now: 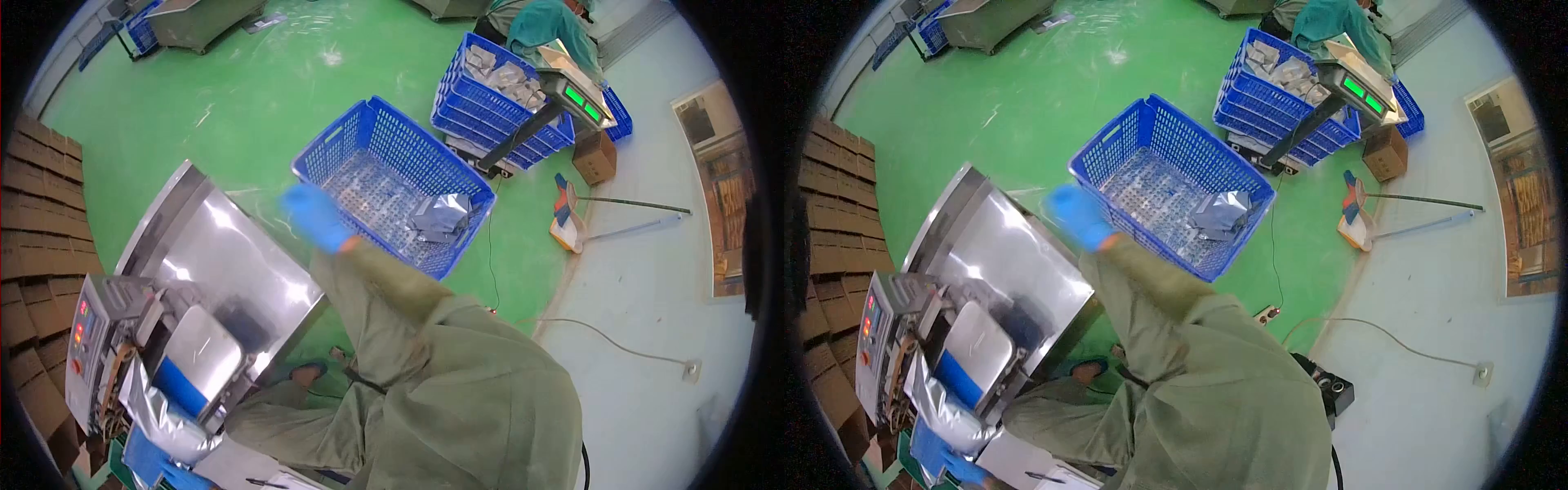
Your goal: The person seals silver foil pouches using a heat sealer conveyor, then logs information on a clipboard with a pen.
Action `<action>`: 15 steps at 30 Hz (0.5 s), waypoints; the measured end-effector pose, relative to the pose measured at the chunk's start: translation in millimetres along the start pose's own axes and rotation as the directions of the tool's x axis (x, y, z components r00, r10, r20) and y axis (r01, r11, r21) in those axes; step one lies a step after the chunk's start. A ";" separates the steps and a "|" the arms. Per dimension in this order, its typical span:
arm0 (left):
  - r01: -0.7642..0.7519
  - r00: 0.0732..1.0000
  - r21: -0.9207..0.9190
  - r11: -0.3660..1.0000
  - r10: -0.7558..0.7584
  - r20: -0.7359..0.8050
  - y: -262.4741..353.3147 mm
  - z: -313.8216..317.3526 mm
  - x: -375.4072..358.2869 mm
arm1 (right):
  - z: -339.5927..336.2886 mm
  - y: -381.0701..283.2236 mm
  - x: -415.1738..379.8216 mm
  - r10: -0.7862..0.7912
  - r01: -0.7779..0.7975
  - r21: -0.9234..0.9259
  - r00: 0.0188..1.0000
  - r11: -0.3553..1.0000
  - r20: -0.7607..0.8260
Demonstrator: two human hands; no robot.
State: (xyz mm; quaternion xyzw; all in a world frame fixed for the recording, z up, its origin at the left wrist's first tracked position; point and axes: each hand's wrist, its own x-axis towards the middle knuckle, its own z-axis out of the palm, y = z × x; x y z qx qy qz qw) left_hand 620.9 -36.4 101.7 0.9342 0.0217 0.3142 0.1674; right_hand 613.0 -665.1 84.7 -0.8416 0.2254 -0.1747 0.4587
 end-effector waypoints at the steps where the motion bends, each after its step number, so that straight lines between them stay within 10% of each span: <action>1: 0.014 1.000 0.031 0.999 -0.014 -0.009 11.9 -11.9 -21.4 | -43.4 66.9 12.8 0.133 -0.136 -0.105 0.991 0.985 -0.034; 3: 0.021 1.000 0.089 0.996 -0.023 0.021 38.9 -24.5 -57.2 | -127.5 239.0 -11.5 0.174 -0.245 -0.446 0.965 0.861 -0.195; 4: 0.026 0.999 0.115 0.993 -0.031 0.042 49.5 -29.7 -73.2 | -168.3 247.8 -31.2 0.365 -0.265 -0.791 0.929 0.552 -0.056; 5: 0.022 0.997 0.133 0.991 -0.031 0.070 60.6 -33.6 -85.6 | -176.9 367.9 -49.1 0.461 -0.460 -0.774 0.852 0.435 -0.248; 9: 0.011 0.989 0.183 0.983 -0.038 0.142 96.7 -44.8 -116.9 | -183.7 518.2 -122.7 0.337 -0.081 -0.993 0.936 -0.081 -0.104; 12: 0.039 0.991 0.183 0.982 -0.062 0.122 115.7 -41.8 -129.9 | -174.8 528.7 -106.6 0.429 -0.171 -0.979 0.897 0.114 -0.106; 13: 0.049 0.992 0.171 0.984 -0.068 0.110 120.1 -37.9 -134.9 | -171.4 538.3 -107.1 0.238 -0.400 -0.826 0.914 0.398 -0.328; 15: 0.070 0.994 0.143 0.987 -0.082 0.079 133.1 -31.2 -140.8 | -183.5 489.2 -75.1 0.337 -0.274 -0.838 0.934 0.471 -0.115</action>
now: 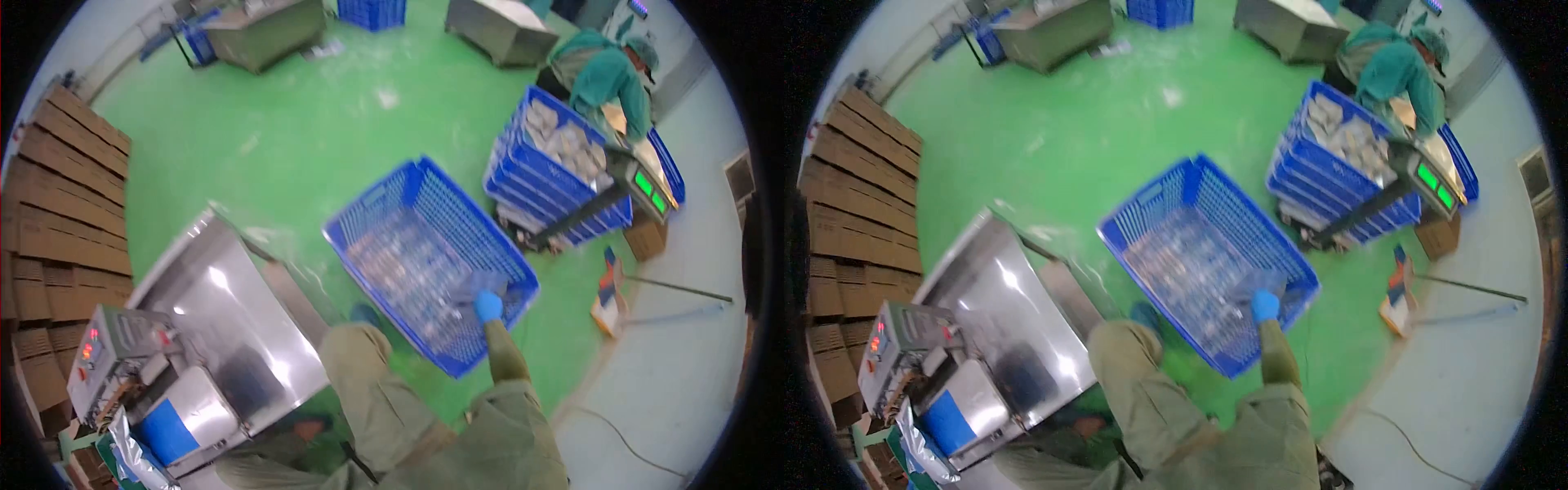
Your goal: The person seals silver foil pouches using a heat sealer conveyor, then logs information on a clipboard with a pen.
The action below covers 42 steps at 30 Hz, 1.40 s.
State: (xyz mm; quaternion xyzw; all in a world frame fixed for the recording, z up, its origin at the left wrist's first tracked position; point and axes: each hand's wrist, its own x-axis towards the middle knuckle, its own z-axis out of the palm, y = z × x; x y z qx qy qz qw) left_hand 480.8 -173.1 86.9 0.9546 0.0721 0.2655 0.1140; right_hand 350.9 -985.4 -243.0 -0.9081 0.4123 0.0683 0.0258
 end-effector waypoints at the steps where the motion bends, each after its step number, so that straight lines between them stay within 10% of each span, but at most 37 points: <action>1: 0.002 1.000 -0.015 1.000 -0.003 -0.011 6.9 2.6 -0.6 | -11.0 -4.0 10.0 -0.066 0.069 0.059 0.997 0.996 -0.040; 8: -0.016 1.000 -0.214 0.977 0.016 -0.003 69.0 4.1 -34.2 | -326.6 -119.9 -36.8 -0.648 0.650 0.071 0.760 0.756 -0.051; 15: -0.391 0.850 -0.633 0.668 0.526 0.030 263.8 -34.0 24.2 | -603.2 -289.6 -203.8 -0.973 0.993 0.008 0.115 0.115 -0.199; 20: -0.128 0.916 -0.735 0.665 0.363 0.169 252.7 -30.5 107.6 | -661.9 -425.5 -301.1 -0.931 0.964 0.053 -0.235 -0.260 -0.281; 22: -0.196 0.941 -0.727 0.658 0.334 0.048 207.1 -54.1 129.0 | -671.6 -467.5 -324.3 -0.932 0.962 -0.006 -0.265 -0.272 -0.247; 24: 0.020 0.943 -0.735 0.678 0.232 0.240 145.6 -45.9 128.9 | -662.6 -501.5 -340.3 -0.943 0.966 0.052 -0.236 -0.255 -0.235; 27: 0.234 0.929 -0.825 0.515 0.130 0.345 80.1 -16.5 112.1 | -624.0 -526.2 -315.1 -0.729 0.894 0.266 -0.093 -0.362 -0.678; 35: 0.338 0.796 -0.754 0.564 0.257 0.549 34.2 -25.2 132.5 | -491.6 -542.1 -309.4 -0.823 0.848 0.529 0.284 -0.023 -0.491; 39: 0.245 0.888 -0.830 0.501 0.229 0.400 53.7 -109.9 162.4 | -471.6 -558.4 -285.7 -0.739 0.989 0.109 -0.002 -0.102 -0.674; 40: -0.103 0.914 -0.566 0.818 0.302 0.271 47.7 -108.7 163.9 | -467.7 -555.5 -283.0 -0.716 0.992 0.050 -0.051 -0.119 -0.696; 42: -0.392 0.881 -0.344 0.853 0.456 0.126 26.0 -87.4 170.2 | -462.9 -546.4 -275.0 -0.659 0.986 -0.081 -0.158 -0.147 -0.735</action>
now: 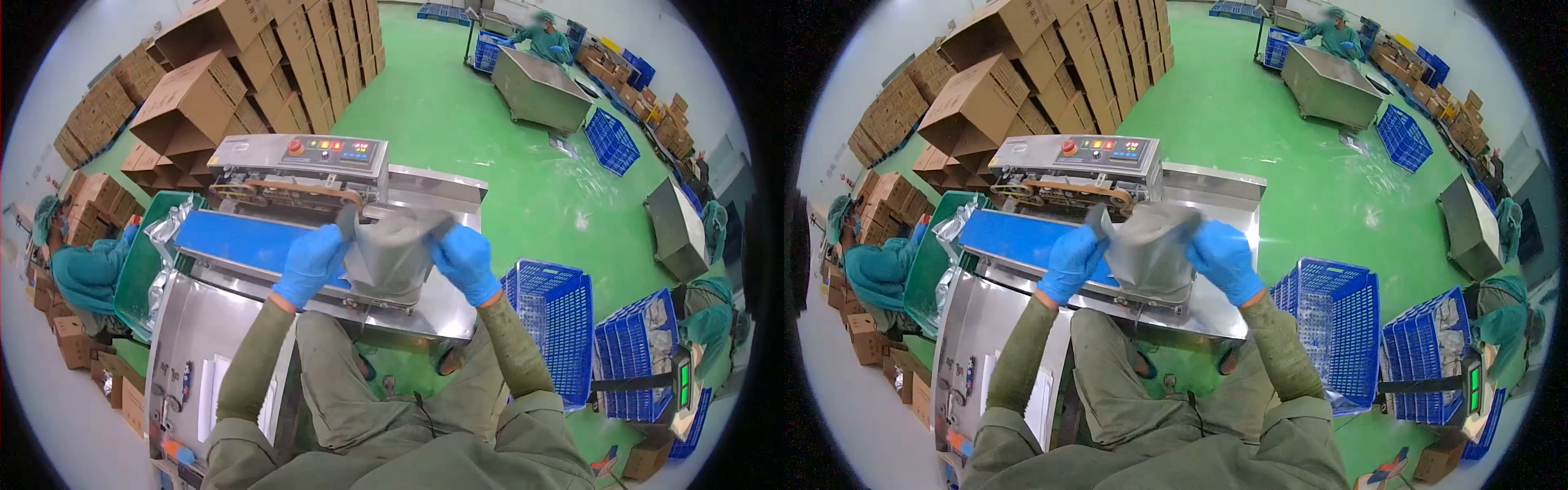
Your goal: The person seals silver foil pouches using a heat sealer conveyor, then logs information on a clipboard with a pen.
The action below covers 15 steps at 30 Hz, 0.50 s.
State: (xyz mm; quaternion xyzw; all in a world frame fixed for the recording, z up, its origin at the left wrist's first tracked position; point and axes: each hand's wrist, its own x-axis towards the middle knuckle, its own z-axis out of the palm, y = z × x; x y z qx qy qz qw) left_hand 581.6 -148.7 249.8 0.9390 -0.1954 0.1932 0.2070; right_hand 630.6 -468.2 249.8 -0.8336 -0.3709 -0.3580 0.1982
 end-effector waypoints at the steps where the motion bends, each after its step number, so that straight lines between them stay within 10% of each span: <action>1: -0.101 0.994 0.156 0.983 0.105 -0.020 -14.2 3.1 -4.6 | -1.9 6.9 -10.4 -0.024 0.024 0.012 0.999 1.000 -0.022; 2: -0.120 0.990 0.258 0.959 0.097 0.099 -22.1 -6.7 -10.3 | -3.1 15.4 -24.3 -0.047 0.048 0.024 0.998 0.999 -0.047; 6: -0.198 0.937 0.167 0.966 0.237 -0.257 0.5 -0.6 -13.4 | -2.3 4.0 -33.7 0.201 -0.156 0.276 0.969 0.948 -0.141; 9: 0.124 0.818 -0.645 0.754 -0.445 -0.364 35.5 31.6 -8.1 | -4.3 -30.4 -11.4 0.494 -0.328 0.583 0.857 0.743 -0.148; 12: 0.298 0.742 -0.801 0.519 -0.654 -0.148 54.2 22.5 16.4 | -3.7 -33.4 -13.5 0.704 -0.551 0.645 0.710 0.529 0.030; 15: 0.382 0.849 -0.583 0.717 -0.521 -0.085 9.1 54.0 37.8 | 1.5 -29.8 -8.2 0.845 -0.680 0.693 0.497 0.240 0.195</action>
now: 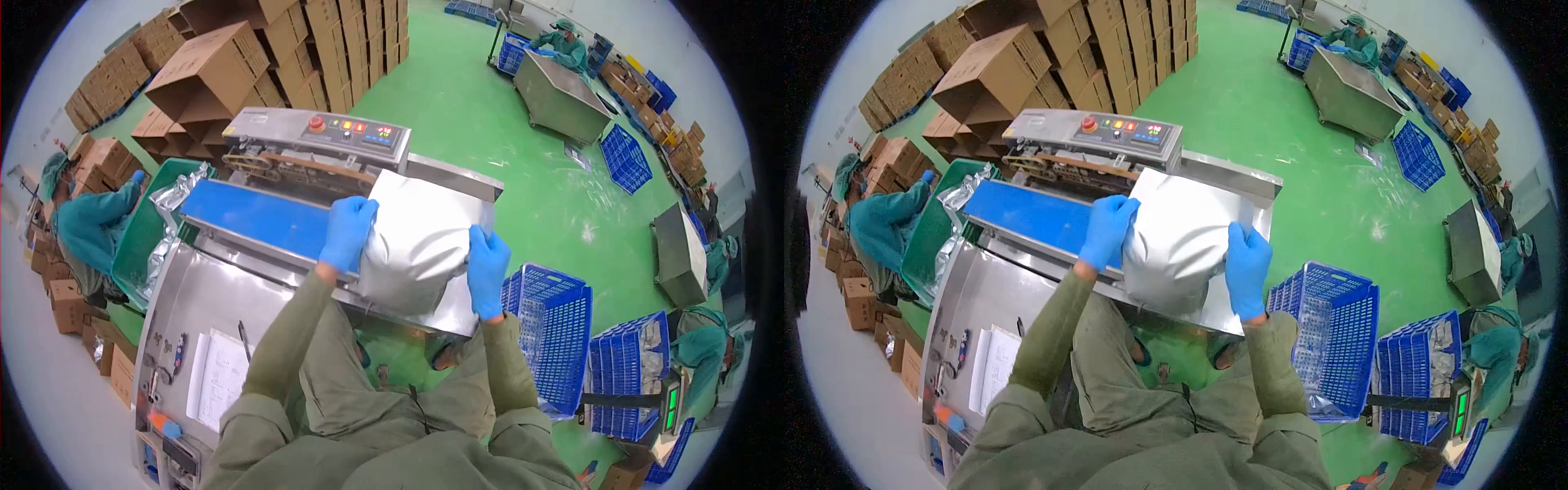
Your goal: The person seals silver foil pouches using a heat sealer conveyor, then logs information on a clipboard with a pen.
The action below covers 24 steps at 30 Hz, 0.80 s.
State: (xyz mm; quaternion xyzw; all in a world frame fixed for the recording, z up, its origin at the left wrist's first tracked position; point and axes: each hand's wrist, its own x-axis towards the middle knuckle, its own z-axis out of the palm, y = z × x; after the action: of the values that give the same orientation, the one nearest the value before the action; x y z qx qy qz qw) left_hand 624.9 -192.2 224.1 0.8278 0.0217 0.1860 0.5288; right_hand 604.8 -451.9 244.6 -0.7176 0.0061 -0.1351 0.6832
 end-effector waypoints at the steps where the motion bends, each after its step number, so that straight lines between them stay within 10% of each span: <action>1: 0.090 0.995 -0.039 0.995 -0.088 0.044 -26.5 11.4 7.5 | 3.3 13.2 9.1 0.050 -0.051 0.018 0.998 0.999 0.031; 14: 0.315 0.948 -0.057 0.947 -0.313 0.053 -147.9 1.2 60.4 | 84.8 120.6 50.5 0.178 -0.181 0.025 0.979 0.983 0.101; 17: 0.383 0.922 -0.004 0.924 -0.382 0.062 -160.4 -22.7 73.6 | 114.3 148.2 57.8 0.000 0.014 -0.095 0.990 0.995 0.143; 20: -0.213 0.977 0.525 0.824 0.174 0.124 -225.2 -56.7 94.5 | 146.9 172.9 60.1 -0.115 0.142 -0.075 0.950 0.987 0.290; 22: -0.191 0.981 0.577 0.794 0.135 0.138 -235.5 -92.6 93.9 | 168.4 211.6 75.5 -0.414 0.579 -0.354 0.796 0.734 0.442; 24: -0.091 0.996 0.509 0.856 0.075 0.051 -235.9 -103.6 92.4 | 128.5 161.4 72.7 -0.296 0.500 -0.333 0.810 0.800 0.506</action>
State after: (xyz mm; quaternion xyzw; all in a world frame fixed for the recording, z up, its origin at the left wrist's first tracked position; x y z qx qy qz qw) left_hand 714.5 22.9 80.4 0.9410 0.0268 0.1843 0.2825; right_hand 729.1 -350.9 95.7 -0.8515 -0.2681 -0.1126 0.4364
